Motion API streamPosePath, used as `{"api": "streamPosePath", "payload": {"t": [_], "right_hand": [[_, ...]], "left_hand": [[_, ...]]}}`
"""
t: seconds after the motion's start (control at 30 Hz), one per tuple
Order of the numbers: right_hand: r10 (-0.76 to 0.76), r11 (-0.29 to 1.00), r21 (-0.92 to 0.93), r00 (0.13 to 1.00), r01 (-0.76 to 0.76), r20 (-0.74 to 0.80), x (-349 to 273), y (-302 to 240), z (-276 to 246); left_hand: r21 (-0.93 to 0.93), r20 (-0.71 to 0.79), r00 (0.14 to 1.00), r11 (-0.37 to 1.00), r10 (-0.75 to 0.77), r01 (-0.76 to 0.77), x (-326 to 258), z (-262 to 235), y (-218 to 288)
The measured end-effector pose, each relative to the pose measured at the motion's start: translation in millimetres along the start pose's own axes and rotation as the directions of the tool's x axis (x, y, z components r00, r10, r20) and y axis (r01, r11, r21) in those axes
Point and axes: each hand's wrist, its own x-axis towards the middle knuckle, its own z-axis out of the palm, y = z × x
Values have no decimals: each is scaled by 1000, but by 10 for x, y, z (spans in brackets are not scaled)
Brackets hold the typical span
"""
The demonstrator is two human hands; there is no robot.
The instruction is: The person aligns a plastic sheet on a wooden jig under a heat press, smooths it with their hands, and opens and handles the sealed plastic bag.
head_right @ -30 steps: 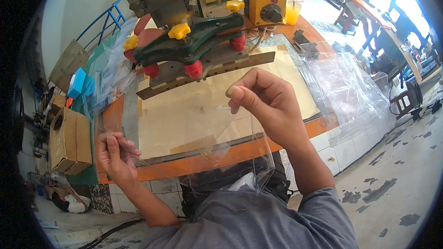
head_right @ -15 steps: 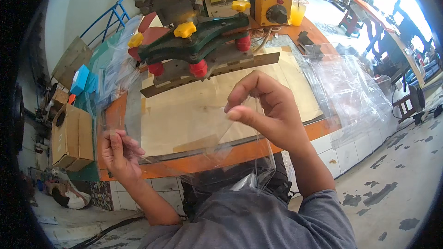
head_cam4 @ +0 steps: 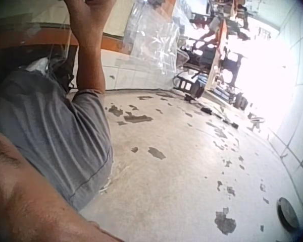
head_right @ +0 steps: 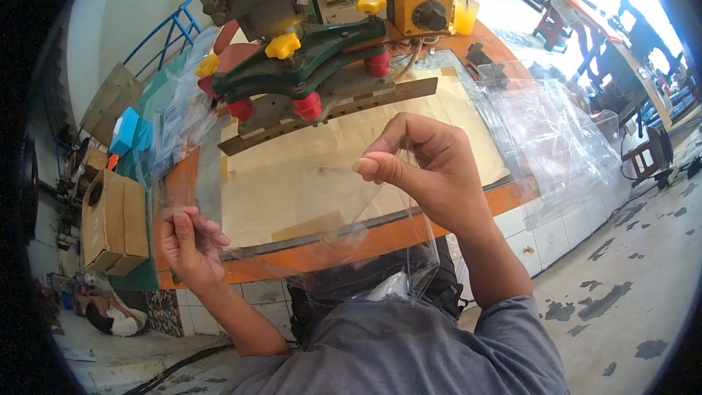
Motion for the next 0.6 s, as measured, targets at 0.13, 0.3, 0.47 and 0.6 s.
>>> {"api": "streamPosePath", "payload": {"t": [0.13, 0.3, 0.47, 0.6], "right_hand": [[-16, 1000, -9, 1000, 15, -20, 14, 19, -11], [-10, 999, 51, 998, 13, -57, 1, 31, -31], [-165, 983, -96, 983, 158, -74, -8, 48, 1], [-291, 943, -208, 947, 261, -132, -46, 26, 60]], "left_hand": [[9, 42, 999, 1000, 12, -12, -4, -33, 13], [12, 75, 997, 1000, -26, 25, -14, -61, 23], [-19, 73, 995, 998, -66, 67, -17, -7, 47], [-36, 71, 990, 991, -124, 127, -13, 37, 122]]}}
